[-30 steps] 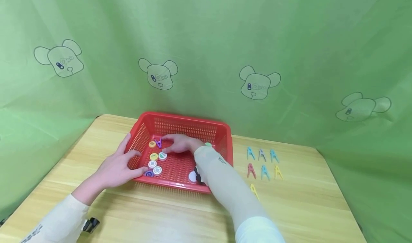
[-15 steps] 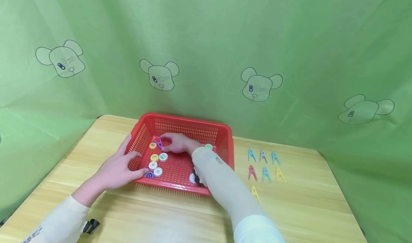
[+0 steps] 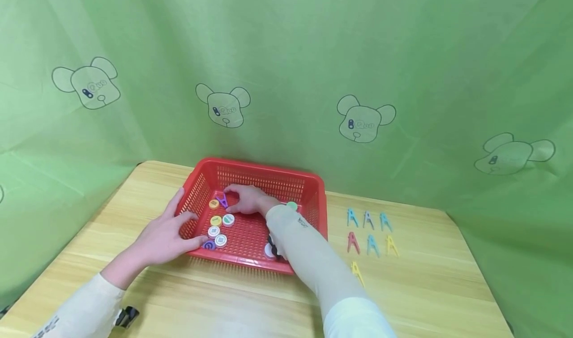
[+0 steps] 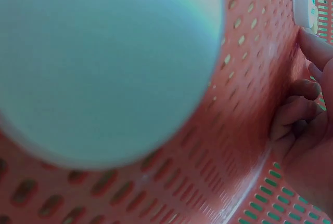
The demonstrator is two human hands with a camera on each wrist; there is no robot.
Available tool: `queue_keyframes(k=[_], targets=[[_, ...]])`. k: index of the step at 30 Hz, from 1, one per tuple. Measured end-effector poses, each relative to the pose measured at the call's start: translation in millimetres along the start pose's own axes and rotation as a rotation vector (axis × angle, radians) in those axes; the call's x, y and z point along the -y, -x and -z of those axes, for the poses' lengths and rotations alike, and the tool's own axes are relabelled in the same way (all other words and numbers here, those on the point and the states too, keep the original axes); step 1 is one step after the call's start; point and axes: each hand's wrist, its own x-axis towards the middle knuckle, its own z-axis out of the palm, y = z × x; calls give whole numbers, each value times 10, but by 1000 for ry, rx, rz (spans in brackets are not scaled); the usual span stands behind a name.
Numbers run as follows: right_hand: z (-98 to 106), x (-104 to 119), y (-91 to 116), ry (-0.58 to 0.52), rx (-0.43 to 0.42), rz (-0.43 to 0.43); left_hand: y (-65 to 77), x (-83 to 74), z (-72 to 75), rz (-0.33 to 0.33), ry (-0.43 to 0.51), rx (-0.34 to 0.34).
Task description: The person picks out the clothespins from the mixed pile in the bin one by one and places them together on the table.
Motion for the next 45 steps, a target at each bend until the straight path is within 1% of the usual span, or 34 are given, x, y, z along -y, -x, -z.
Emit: queue_keyframes(k=[6,9,15,22,30,37,42,45], targets=[[-15,-3,5,63,-1,-1,-5,20,-32,0,-1,3],[-19,2,2,78,-9,15,-8,31,-43,5,3,3],[-8,11,-35,98,-22,53,-10,27,-13,14,2,3],[9,-6,-59,78,-27,77,-18,32,7,8,6,-3],[27,-4,-45,44,7,85,-9,38,-8,5,0,3],[64,20,1,4,35,72,3,20,-15,10,0,7],[107,37,32,-30,33,70,3,15,-2,25,16,8],[140,43,59,-26,36,61,-4,15,5,29,16,17]])
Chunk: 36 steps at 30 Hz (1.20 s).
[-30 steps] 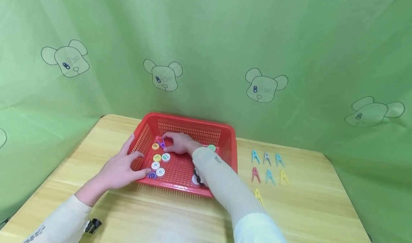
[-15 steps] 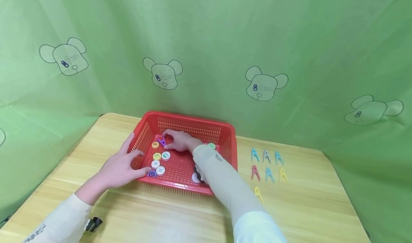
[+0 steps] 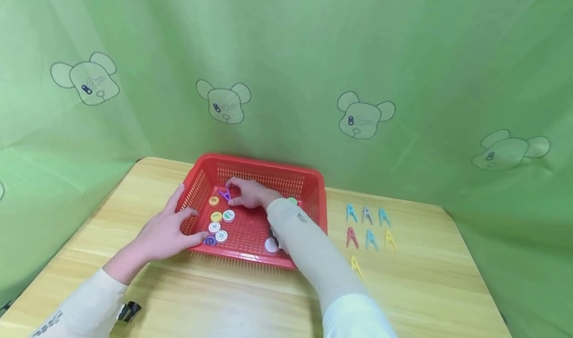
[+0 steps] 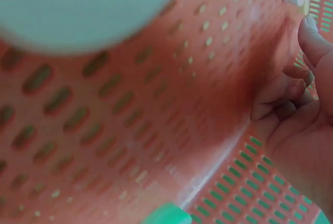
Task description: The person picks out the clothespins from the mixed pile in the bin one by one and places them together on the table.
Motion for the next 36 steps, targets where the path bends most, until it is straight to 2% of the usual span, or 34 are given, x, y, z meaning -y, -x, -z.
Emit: queue_keyframes(k=[10,18,36], targets=[[65,28,116,-14,-8,1,16,-17,15,9,3,13],[141,11,255,-77,-33,-58,12,-20,8,7,10,13],[372,-147,613,-32,-79,-74,32,-31,-7,15,16,0]])
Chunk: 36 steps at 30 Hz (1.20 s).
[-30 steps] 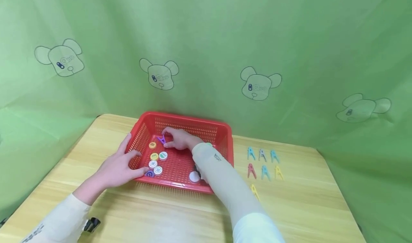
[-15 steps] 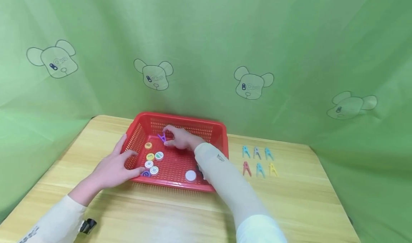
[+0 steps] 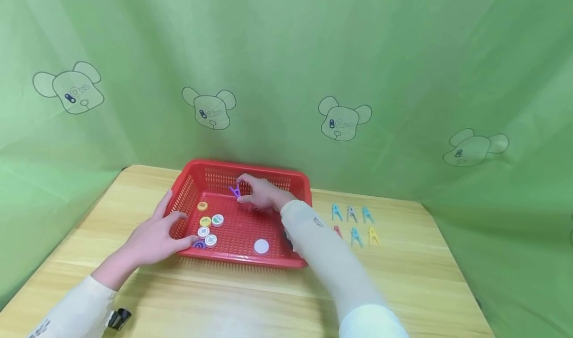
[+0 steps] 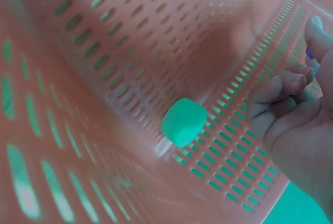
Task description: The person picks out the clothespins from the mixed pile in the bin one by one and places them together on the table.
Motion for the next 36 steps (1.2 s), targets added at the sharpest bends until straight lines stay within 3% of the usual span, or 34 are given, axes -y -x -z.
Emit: queue_keyframes(k=[10,20,36], targets=[[167,19,127,-30,-30,29,12,-3,15,-2,9,3],[345,35,212,-82,-71,-7,12,-34,48,-19,7,4],[592,123,351,2,-81,-14,20,-56,65,-13,30,20]])
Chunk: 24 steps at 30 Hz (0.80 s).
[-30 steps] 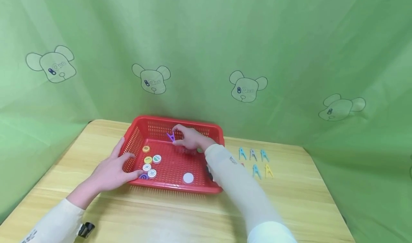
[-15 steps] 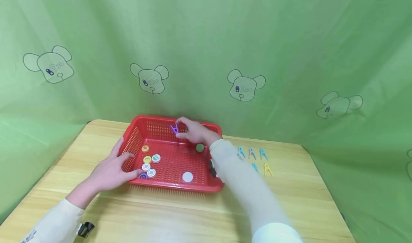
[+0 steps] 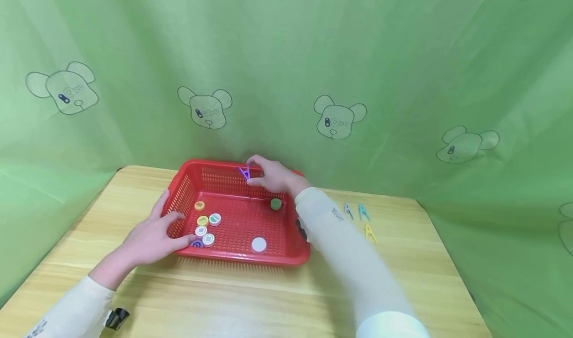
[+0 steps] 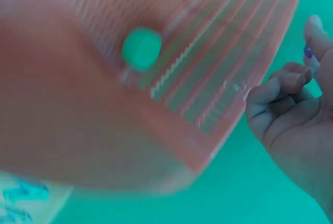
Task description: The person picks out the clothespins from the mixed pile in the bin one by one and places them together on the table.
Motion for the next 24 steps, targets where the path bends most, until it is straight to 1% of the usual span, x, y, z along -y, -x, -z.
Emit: queue_keyframes(k=[5,13,20,24], targets=[[99,-26,67,6,0,-20,0,-10,18,-6,0,1],[136,-135,209,12,-11,-39,8,5,-10,-10,2,1],[225,-197,364,0,-20,-59,13,11,-3,-9,4,4],[253,-277,452,3,-36,-75,-3,18,-5,-12,5,0]])
